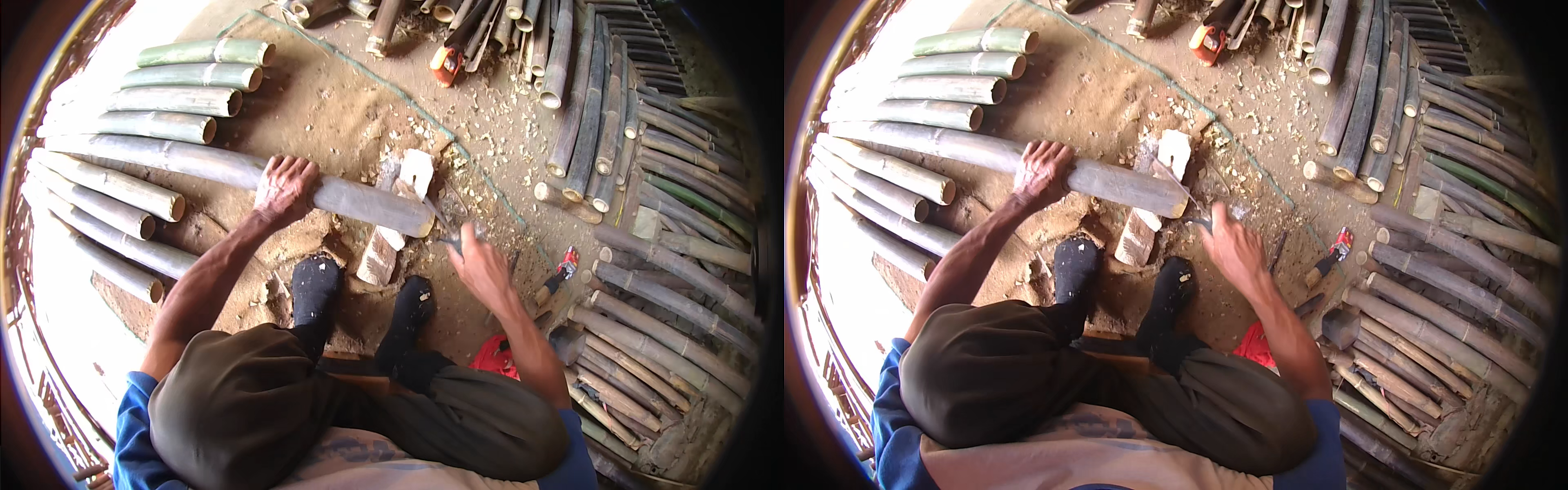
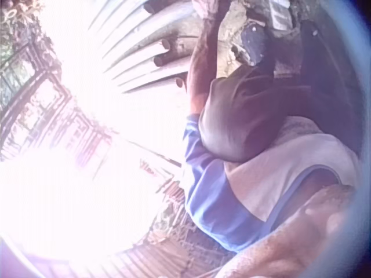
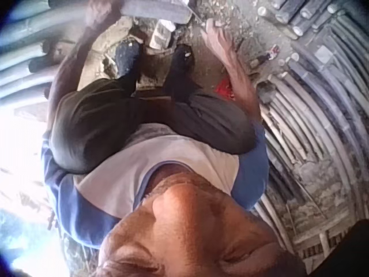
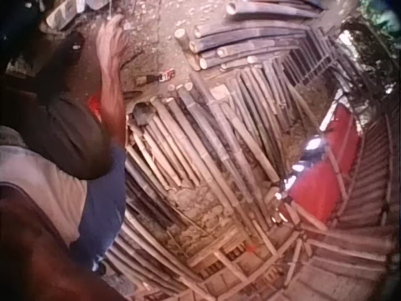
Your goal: The person uses a knife to shave the surface of a bamboo stalk while sitting on the ground.
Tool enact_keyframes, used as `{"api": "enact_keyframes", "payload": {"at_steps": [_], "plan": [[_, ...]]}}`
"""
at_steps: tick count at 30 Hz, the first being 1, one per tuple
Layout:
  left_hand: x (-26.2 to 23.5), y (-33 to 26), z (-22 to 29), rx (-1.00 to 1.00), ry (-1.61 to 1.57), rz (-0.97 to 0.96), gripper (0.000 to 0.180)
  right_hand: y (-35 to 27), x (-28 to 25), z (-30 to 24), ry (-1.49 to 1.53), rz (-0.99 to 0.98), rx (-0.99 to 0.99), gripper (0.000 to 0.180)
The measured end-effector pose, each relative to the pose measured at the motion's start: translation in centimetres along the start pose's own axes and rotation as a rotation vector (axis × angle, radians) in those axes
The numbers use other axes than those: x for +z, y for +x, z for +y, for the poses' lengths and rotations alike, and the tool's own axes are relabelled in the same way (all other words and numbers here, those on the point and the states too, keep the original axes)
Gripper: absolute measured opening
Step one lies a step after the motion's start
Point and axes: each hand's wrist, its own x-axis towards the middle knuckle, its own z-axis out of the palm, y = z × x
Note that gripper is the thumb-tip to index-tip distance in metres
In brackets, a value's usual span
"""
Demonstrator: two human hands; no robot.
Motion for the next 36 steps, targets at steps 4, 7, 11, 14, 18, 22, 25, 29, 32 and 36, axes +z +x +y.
{"api": "enact_keyframes", "payload": {"at_steps": [4,7,11,14,18,22,25,29,32,36], "plan": [[-0.2,0.8,-0.3,-0.025,0.054,-0.179,0.044,-1.8,-0.8,1.2,0.026,-0.065,0.023,0.033],[-2.6,3.5,-2.8,-0.084,-0.045,-0.709,0.086,-1.9,-6.5,-5.7,0.350,0.122,-0.069,0.035],[-2.2,6.0,-3.0,-0.140,-0.142,-0.949,0.068,-1.7,-4.4,-4.4,0.410,0.315,-0.215,0.039],[-0.4,5.7,-1.6,-0.158,-0.119,-0.927,0.060,-0.2,1.9,3.2,-0.001,-0.006,0.005,0.042],[0.5,1.3,-2.1,-0.090,-0.014,-0.690,0.046,-0.2,-2.5,-1.3,0.053,0.025,-0.039,0.042],[-0.6,1.1,-1.5,-0.084,-0.020,-0.383,0.042,-2.0,-7.0,-6.6,0.387,0.401,-0.284,0.035],[-0.6,1.1,-0.7,-0.083,-0.050,-0.360,0.038,-1.1,-1.1,-2.5,0.354,0.492,-0.373,0.033],[-0.1,3.2,0.3,-0.043,0.024,-0.384,0.034,-0.2,0.0,1.2,-0.124,0.003,-0.011,0.030],[-0.6,1.6,-1.7,-0.100,-0.039,-0.329,0.038,-0.5,-6.1,-6.5,0.144,0.129,-0.109,0.032],[-0.2,1.0,-1.4,-0.087,-0.026,-0.306,0.036,-1.8,-6.5,-7.1,0.347,0.420,-0.352,0.033]]}}
